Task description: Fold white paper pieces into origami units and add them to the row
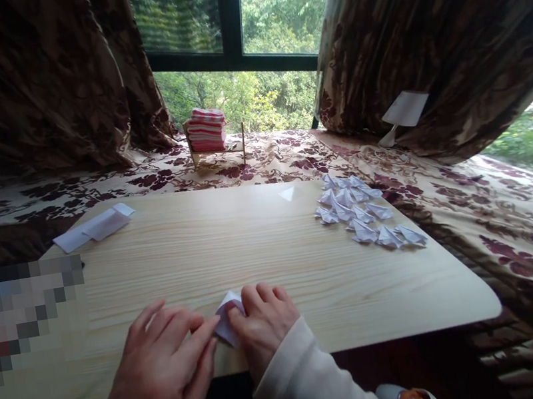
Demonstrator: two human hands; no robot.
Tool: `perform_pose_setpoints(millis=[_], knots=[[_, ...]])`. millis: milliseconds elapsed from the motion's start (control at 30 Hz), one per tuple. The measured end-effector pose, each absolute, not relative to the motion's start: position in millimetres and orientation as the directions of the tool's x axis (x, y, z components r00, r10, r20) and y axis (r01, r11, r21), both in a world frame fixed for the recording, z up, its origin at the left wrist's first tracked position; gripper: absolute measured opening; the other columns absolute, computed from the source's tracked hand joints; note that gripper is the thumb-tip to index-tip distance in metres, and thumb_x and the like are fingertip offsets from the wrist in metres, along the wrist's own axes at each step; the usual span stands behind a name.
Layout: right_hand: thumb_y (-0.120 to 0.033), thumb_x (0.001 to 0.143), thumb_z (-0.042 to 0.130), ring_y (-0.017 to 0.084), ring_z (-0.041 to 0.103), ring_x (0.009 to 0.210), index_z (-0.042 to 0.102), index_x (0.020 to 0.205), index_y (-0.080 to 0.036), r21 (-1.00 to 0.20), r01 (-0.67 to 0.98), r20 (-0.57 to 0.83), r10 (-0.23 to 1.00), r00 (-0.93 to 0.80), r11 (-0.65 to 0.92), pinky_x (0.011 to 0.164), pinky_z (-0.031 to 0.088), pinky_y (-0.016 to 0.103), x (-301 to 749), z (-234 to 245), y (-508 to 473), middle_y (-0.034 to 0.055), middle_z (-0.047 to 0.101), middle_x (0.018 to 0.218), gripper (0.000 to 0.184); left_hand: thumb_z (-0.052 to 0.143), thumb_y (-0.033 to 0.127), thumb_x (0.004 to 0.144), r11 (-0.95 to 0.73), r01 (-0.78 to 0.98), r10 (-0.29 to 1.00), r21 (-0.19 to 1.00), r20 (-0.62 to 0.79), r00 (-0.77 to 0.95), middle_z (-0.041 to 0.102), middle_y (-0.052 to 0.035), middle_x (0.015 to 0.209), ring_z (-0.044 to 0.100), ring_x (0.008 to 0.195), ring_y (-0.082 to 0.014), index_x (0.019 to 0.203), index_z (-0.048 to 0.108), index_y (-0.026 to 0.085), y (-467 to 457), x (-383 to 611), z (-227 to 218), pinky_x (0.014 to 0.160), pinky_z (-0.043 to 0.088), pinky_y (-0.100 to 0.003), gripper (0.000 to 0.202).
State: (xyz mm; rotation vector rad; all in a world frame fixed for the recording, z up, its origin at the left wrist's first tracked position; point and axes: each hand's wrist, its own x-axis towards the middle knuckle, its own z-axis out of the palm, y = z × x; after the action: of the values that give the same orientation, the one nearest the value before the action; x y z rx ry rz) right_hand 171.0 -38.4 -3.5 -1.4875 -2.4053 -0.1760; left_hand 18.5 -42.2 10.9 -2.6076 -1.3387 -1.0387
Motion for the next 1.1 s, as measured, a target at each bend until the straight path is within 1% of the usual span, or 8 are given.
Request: perform_pose_setpoints(millis=[167,267,400,567,667,867,967,1100], knots=[[-0.023,0.072,0.058,0.018,0.042,0.070,0.063,0.085,-0.024,-0.149,0.881,0.148,0.891,-0.429,0.449,0.059,0.028,0.029,178,4,-35,0.0041,0.051,0.077,0.014,0.041,0.016,0.082,-0.602,0.770,0.725,0.212,0.550,0.415,0.063,-0.0039,0.083,0.053,0.079,-0.0192,0.097,0.063,0.019,-57,28,-7,0.094,0.030,-0.048,0.027],[-0.019,0.071,0.058,0.017,0.043,0.069,0.066,0.084,-0.024,-0.210,0.871,0.061,0.895,-0.442,0.445,0.058,0.030,0.027,181,5,-29,0.0039,0.051,0.076,0.017,0.042,0.016,0.081,-0.596,0.779,0.724,0.192,0.548,0.419,0.064,-0.0040,0.087,0.054,0.081,-0.0193,0.099,0.063,0.020,-55,30,-12,0.095,0.029,-0.048,0.028],[-0.017,0.075,0.054,0.016,0.044,0.066,0.068,0.091,-0.025,-0.288,0.834,0.054,0.878,-0.476,0.470,0.056,0.031,0.025,185,6,-21,0.0023,0.048,0.069,0.023,0.043,0.017,0.081,-0.608,0.774,0.714,0.179,0.550,0.434,0.065,-0.0046,0.088,0.054,0.082,-0.0192,0.100,0.062,0.017,-54,30,-8,0.097,0.027,-0.048,0.027],[-0.014,0.075,0.054,0.016,0.047,0.067,0.069,0.093,-0.026,-0.328,0.817,0.006,0.866,-0.501,0.475,0.057,0.033,0.024,187,9,-16,0.0025,0.051,0.069,0.026,0.046,0.019,0.080,-0.600,0.784,0.725,0.161,0.525,0.447,0.065,-0.0045,0.085,0.054,0.081,-0.0198,0.099,0.063,0.015,-54,31,-7,0.096,0.028,-0.049,0.026],[-0.014,0.073,0.056,0.017,0.048,0.069,0.067,0.095,-0.026,-0.281,0.827,-0.008,0.861,-0.509,0.486,0.056,0.034,0.024,186,9,-19,0.0033,0.053,0.071,0.027,0.047,0.019,0.079,-0.593,0.795,0.725,0.128,0.515,0.457,0.065,-0.0039,0.083,0.054,0.080,-0.0200,0.099,0.063,0.015,-53,32,-8,0.097,0.028,-0.049,0.026],[-0.022,0.079,0.051,0.021,0.047,0.072,0.063,0.087,-0.021,-0.028,0.868,0.086,0.867,-0.491,0.495,0.055,0.036,0.029,178,6,-28,0.0077,0.055,0.078,0.015,0.047,0.019,0.079,-0.592,0.800,0.724,0.099,0.501,0.474,0.066,-0.0028,0.079,0.055,0.077,-0.0188,0.094,0.065,0.016,-52,32,-4,0.098,0.028,-0.047,0.024],[-0.020,0.080,0.049,0.021,0.049,0.076,0.063,0.084,-0.022,-0.009,0.878,0.045,0.878,-0.477,0.478,0.055,0.036,0.028,176,12,-27,0.0071,0.057,0.082,0.014,0.047,0.019,0.079,-0.594,0.800,0.718,0.082,0.502,0.482,0.067,-0.0034,0.081,0.055,0.077,-0.0193,0.095,0.065,0.015,-52,32,-3,0.098,0.029,-0.048,0.024],[-0.018,0.079,0.051,0.021,0.049,0.076,0.063,0.092,-0.024,-0.022,0.863,-0.056,0.862,-0.505,0.504,0.056,0.038,0.028,175,24,-25,0.0067,0.057,0.083,0.019,0.047,0.019,0.080,-0.594,0.799,0.716,0.093,0.514,0.473,0.068,-0.0028,0.086,0.055,0.078,-0.0194,0.096,0.065,0.016,-52,32,-4,0.098,0.028,-0.048,0.024]])
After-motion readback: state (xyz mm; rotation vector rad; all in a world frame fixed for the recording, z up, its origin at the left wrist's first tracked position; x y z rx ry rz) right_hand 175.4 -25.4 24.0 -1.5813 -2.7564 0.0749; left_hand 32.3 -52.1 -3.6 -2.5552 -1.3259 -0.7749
